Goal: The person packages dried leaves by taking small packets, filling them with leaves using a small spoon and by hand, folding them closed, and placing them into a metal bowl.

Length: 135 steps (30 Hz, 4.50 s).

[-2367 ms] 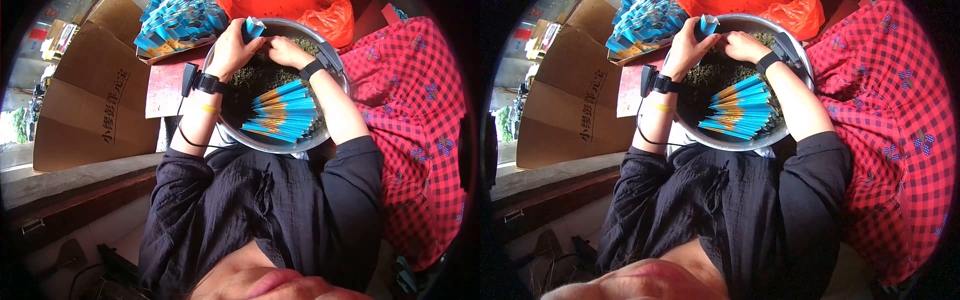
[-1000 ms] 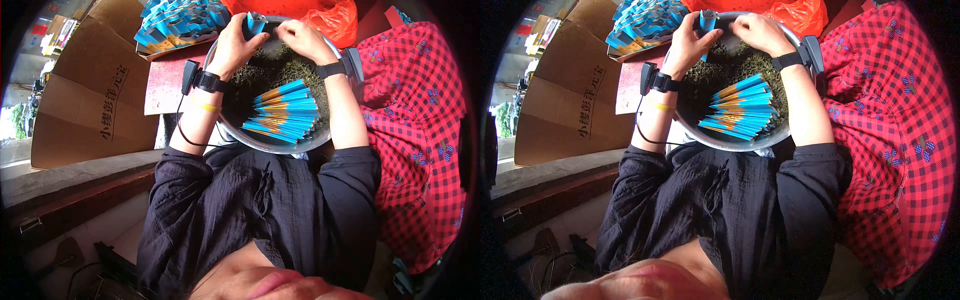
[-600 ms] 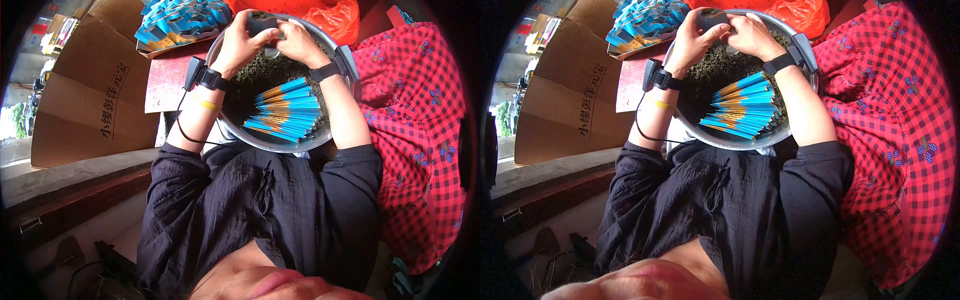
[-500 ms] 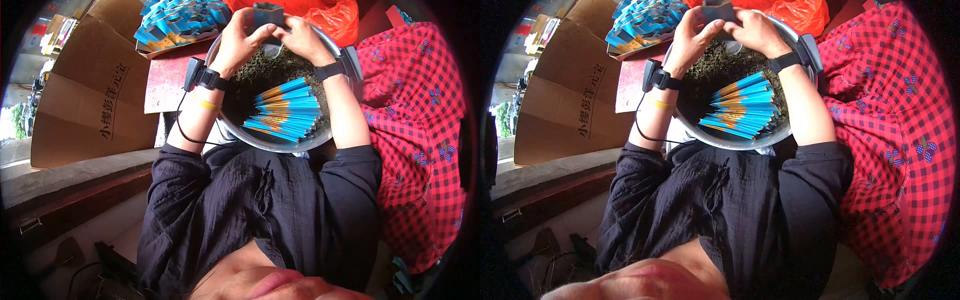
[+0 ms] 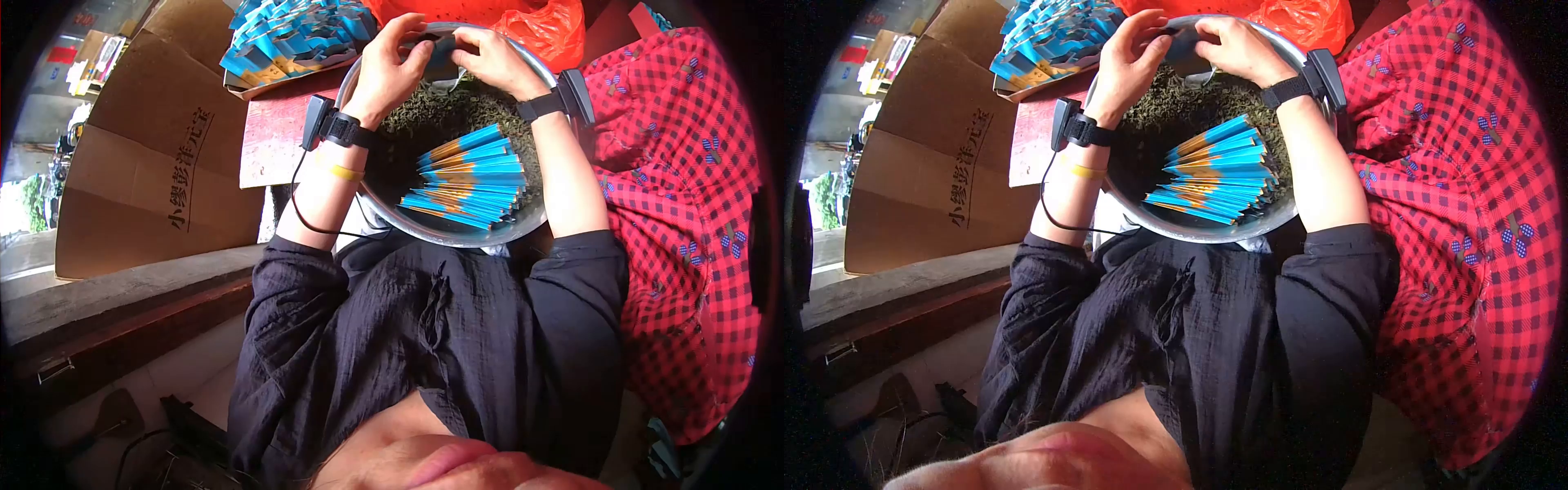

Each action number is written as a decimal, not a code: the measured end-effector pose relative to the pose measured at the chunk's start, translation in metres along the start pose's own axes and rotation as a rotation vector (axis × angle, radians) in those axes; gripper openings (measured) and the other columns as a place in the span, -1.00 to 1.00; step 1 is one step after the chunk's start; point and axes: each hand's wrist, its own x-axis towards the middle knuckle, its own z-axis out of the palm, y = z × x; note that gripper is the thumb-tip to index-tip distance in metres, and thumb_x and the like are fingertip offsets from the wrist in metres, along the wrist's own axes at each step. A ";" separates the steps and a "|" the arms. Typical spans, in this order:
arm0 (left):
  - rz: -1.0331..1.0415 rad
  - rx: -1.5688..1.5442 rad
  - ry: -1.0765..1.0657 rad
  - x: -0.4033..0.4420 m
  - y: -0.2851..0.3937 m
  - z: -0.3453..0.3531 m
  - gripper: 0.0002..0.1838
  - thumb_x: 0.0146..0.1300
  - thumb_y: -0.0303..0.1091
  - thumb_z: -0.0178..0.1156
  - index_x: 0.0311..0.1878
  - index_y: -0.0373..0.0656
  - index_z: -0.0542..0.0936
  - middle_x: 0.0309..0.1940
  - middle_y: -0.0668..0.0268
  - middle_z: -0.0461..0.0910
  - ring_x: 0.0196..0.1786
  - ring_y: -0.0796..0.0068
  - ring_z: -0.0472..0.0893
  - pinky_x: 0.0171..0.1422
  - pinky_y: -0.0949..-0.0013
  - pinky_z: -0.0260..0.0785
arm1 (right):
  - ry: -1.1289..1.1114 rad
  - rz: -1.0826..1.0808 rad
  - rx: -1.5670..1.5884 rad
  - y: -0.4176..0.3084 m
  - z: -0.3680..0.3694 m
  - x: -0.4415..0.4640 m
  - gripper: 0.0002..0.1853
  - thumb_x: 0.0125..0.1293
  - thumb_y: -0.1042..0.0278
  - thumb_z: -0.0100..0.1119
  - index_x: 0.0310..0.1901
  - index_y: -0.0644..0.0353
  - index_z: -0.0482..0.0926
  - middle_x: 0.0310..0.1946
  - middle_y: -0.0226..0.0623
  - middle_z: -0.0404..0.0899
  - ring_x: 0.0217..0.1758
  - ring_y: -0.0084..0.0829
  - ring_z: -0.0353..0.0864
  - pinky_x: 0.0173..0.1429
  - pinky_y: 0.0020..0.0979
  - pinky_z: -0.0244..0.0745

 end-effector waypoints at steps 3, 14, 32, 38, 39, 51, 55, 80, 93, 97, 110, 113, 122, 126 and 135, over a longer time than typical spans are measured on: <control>-0.140 -0.153 -0.027 0.001 0.006 0.000 -0.53 0.35 -0.37 0.11 0.31 -0.10 0.33 0.08 0.16 0.51 0.05 0.47 0.54 0.06 0.51 0.43 | 0.160 0.067 0.065 -0.006 0.000 0.002 -0.81 0.22 0.40 0.21 -0.15 0.27 0.56 -0.39 -0.29 0.60 -0.29 -0.57 0.54 -0.13 -0.43 0.46; -0.191 0.063 -0.081 0.001 -0.006 -0.003 -0.59 0.28 -0.42 0.20 0.18 -0.29 0.43 0.01 0.16 0.59 0.08 0.40 0.59 0.13 0.38 0.45 | 0.038 0.087 -0.117 0.017 0.001 -0.002 -0.72 0.19 0.29 0.16 -0.09 0.20 0.58 -0.29 -0.08 0.65 -0.20 -0.20 0.66 -0.08 -0.25 0.50; -0.177 0.187 -0.086 -0.004 -0.017 -0.004 -0.67 0.19 -0.34 0.23 -0.02 -0.30 0.58 -0.27 0.07 0.68 -0.19 0.27 0.70 -0.07 0.35 0.50 | 0.073 0.052 -0.167 -0.003 -0.001 -0.004 -0.76 0.20 0.32 0.19 -0.12 0.23 0.55 -0.37 -0.13 0.63 -0.29 -0.22 0.65 -0.18 -0.26 0.48; -0.176 0.195 -0.160 -0.001 -0.013 -0.003 -0.66 0.17 -0.33 0.26 -0.02 -0.31 0.58 -0.30 0.12 0.68 -0.26 0.34 0.68 -0.12 0.35 0.49 | 0.032 0.015 -0.112 -0.012 -0.006 -0.004 -0.73 0.19 0.35 0.18 -0.08 0.22 0.54 -0.33 -0.06 0.60 -0.25 -0.25 0.64 -0.14 -0.30 0.48; -0.214 0.201 -0.194 -0.001 -0.012 -0.005 -0.66 0.17 -0.33 0.27 -0.02 -0.31 0.59 -0.31 0.12 0.68 -0.28 0.38 0.67 -0.14 0.36 0.49 | 0.026 0.004 -0.109 -0.013 -0.005 -0.006 -0.73 0.19 0.35 0.18 -0.08 0.22 0.54 -0.33 -0.06 0.60 -0.25 -0.25 0.64 -0.14 -0.30 0.48; -0.106 -0.154 0.393 0.011 0.007 -0.125 -0.85 0.24 -0.46 0.23 -0.14 -0.27 0.61 -0.44 0.31 0.63 -0.48 0.61 0.59 -0.48 0.60 0.36 | 0.093 0.199 0.163 -0.001 0.003 -0.003 -0.65 0.28 0.32 0.19 0.09 0.17 0.49 -0.27 -0.30 0.63 -0.27 -0.54 0.61 -0.12 -0.45 0.53; -0.112 -0.016 0.623 -0.001 -0.021 -0.191 -0.90 0.25 -0.49 0.20 -0.20 -0.29 0.59 -0.47 0.28 0.63 -0.50 0.56 0.62 -0.52 0.57 0.36 | 0.102 0.099 0.128 0.002 0.007 -0.001 -0.64 0.28 0.31 0.19 0.08 0.19 0.49 -0.30 -0.32 0.60 -0.29 -0.53 0.59 -0.16 -0.45 0.52; -0.256 -0.010 0.019 0.007 0.026 -0.100 -0.80 0.32 -0.40 0.13 -0.04 -0.23 0.59 -0.27 0.30 0.62 -0.20 0.44 0.60 -0.12 0.46 0.45 | -0.415 0.181 -0.200 -0.016 0.005 -0.008 -0.81 0.16 0.28 0.16 -0.30 0.23 0.60 -0.43 -0.23 0.63 -0.32 -0.38 0.61 -0.20 -0.33 0.45; -0.106 0.137 -1.072 -0.041 0.053 0.004 -0.81 0.20 -0.35 0.16 -0.19 -0.22 0.65 -0.44 0.12 0.63 -0.31 0.12 0.64 -0.13 0.21 0.48 | -0.341 0.141 -0.146 -0.003 0.006 -0.003 -0.79 0.14 0.27 0.17 -0.29 0.24 0.58 -0.43 -0.19 0.61 -0.33 -0.32 0.59 -0.20 -0.29 0.46; 0.064 0.193 -1.070 -0.043 0.038 0.009 -0.83 0.21 -0.41 0.15 -0.21 -0.27 0.64 -0.33 0.16 0.63 -0.27 0.21 0.64 -0.12 0.32 0.48 | -0.294 0.112 -0.148 0.000 0.008 -0.003 -0.78 0.17 0.28 0.15 -0.27 0.26 0.58 -0.41 -0.19 0.62 -0.32 -0.32 0.59 -0.18 -0.29 0.46; 0.009 0.352 -0.978 -0.052 0.036 0.025 -0.79 0.16 -0.40 0.18 -0.13 -0.20 0.61 -0.40 0.12 0.64 -0.33 0.24 0.66 -0.16 0.28 0.50 | -0.325 0.077 -0.063 0.009 0.012 0.000 -0.77 0.19 0.29 0.13 -0.24 0.29 0.60 -0.43 -0.27 0.62 -0.34 -0.45 0.56 -0.20 -0.36 0.45; 0.038 0.290 -0.779 -0.042 0.034 0.006 -0.82 0.17 -0.42 0.20 -0.17 -0.24 0.60 -0.39 0.12 0.64 -0.35 0.31 0.65 -0.19 0.33 0.50 | -0.299 0.087 -0.047 0.001 0.004 -0.001 -0.78 0.15 0.36 0.17 -0.22 0.30 0.60 -0.39 -0.26 0.64 -0.32 -0.46 0.57 -0.20 -0.34 0.45; -0.352 -0.197 -0.055 -0.022 0.017 -0.039 -0.85 0.34 -0.37 0.12 -0.15 -0.27 0.52 -0.44 0.43 0.53 -0.41 0.71 0.44 -0.35 0.57 0.32 | -0.315 -0.016 0.071 -0.015 0.046 -0.004 -0.57 0.04 0.18 0.33 -0.04 0.16 0.59 -0.22 -0.09 0.66 -0.16 -0.15 0.64 -0.03 -0.24 0.51; -0.426 -0.272 -0.041 -0.029 0.011 -0.042 -0.86 0.36 -0.39 0.09 -0.11 -0.26 0.51 -0.43 0.43 0.54 -0.41 0.70 0.46 -0.35 0.57 0.34 | -0.514 -0.052 -0.004 -0.069 0.047 -0.009 -0.34 0.02 0.12 0.38 0.16 0.21 0.44 0.04 0.00 0.54 0.07 -0.13 0.56 0.16 -0.27 0.43; -0.370 -0.131 -0.013 -0.038 -0.011 -0.051 -0.90 0.35 -0.43 0.08 -0.19 -0.28 0.50 -0.44 0.37 0.58 -0.37 0.66 0.52 -0.27 0.53 0.39 | -0.651 -0.050 -0.026 -0.089 0.035 -0.018 -0.71 0.20 0.18 0.17 -0.19 0.23 0.59 -0.25 -0.11 0.61 -0.19 -0.14 0.62 -0.07 -0.23 0.49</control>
